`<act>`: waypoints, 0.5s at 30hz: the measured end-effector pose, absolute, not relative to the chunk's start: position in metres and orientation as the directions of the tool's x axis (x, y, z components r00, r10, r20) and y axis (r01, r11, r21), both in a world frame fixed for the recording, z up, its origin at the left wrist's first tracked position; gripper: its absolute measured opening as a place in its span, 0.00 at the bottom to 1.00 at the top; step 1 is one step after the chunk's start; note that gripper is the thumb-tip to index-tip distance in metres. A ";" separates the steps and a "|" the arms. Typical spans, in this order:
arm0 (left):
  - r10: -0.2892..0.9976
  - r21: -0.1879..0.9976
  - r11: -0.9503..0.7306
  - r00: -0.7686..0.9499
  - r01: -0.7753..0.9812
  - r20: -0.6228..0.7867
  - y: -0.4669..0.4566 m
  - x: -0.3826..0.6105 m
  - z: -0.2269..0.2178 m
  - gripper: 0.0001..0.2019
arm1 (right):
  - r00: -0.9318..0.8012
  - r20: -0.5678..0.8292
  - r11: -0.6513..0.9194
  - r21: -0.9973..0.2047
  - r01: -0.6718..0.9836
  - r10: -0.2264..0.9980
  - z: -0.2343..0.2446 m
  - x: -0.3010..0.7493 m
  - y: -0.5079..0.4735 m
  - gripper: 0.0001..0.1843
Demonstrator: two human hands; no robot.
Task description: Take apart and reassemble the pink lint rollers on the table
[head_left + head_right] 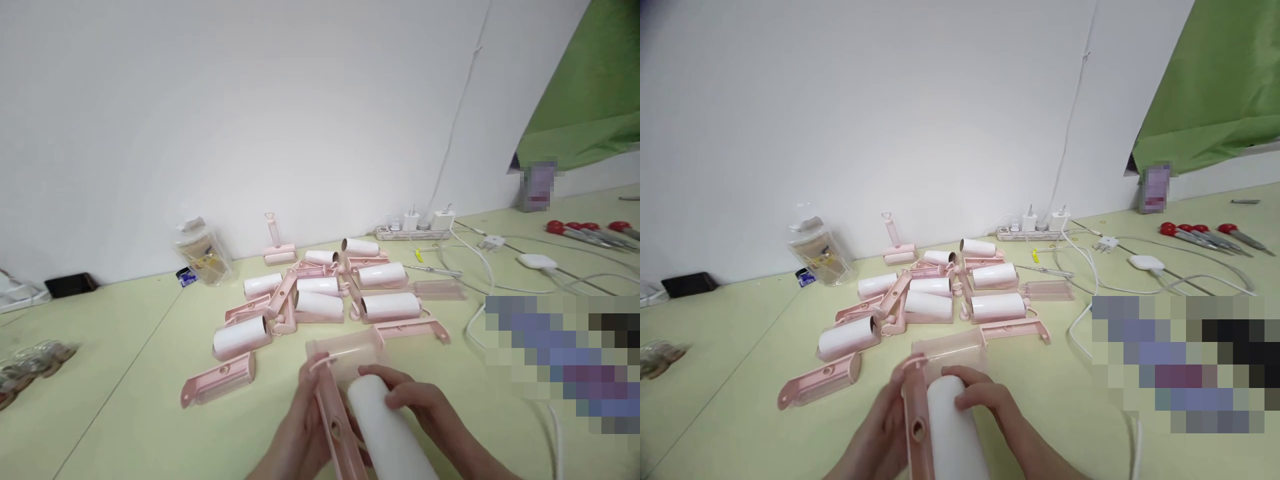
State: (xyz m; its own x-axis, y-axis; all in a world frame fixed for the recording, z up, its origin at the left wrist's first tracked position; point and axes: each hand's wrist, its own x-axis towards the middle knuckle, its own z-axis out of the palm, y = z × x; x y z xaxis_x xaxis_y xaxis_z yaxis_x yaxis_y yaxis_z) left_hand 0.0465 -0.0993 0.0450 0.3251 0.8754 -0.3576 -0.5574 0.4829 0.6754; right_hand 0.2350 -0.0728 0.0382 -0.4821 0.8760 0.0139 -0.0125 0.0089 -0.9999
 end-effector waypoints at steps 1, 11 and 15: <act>0.833 0.591 0.553 0.396 -0.586 -0.386 -0.102 0.052 0.042 0.23 | -0.478 0.017 0.015 -1.000 -0.008 0.878 0.037 0.234 -0.074 0.06; 0.783 0.377 0.600 0.421 -0.706 -0.458 -0.116 0.062 0.030 0.13 | -0.501 -0.089 -0.113 -0.993 -0.018 0.861 0.032 0.219 -0.080 0.14; 0.858 0.572 0.514 0.385 -0.639 -0.341 -0.119 0.061 0.024 0.21 | -0.502 -0.054 -0.073 -0.997 -0.018 0.863 0.024 0.215 -0.080 0.17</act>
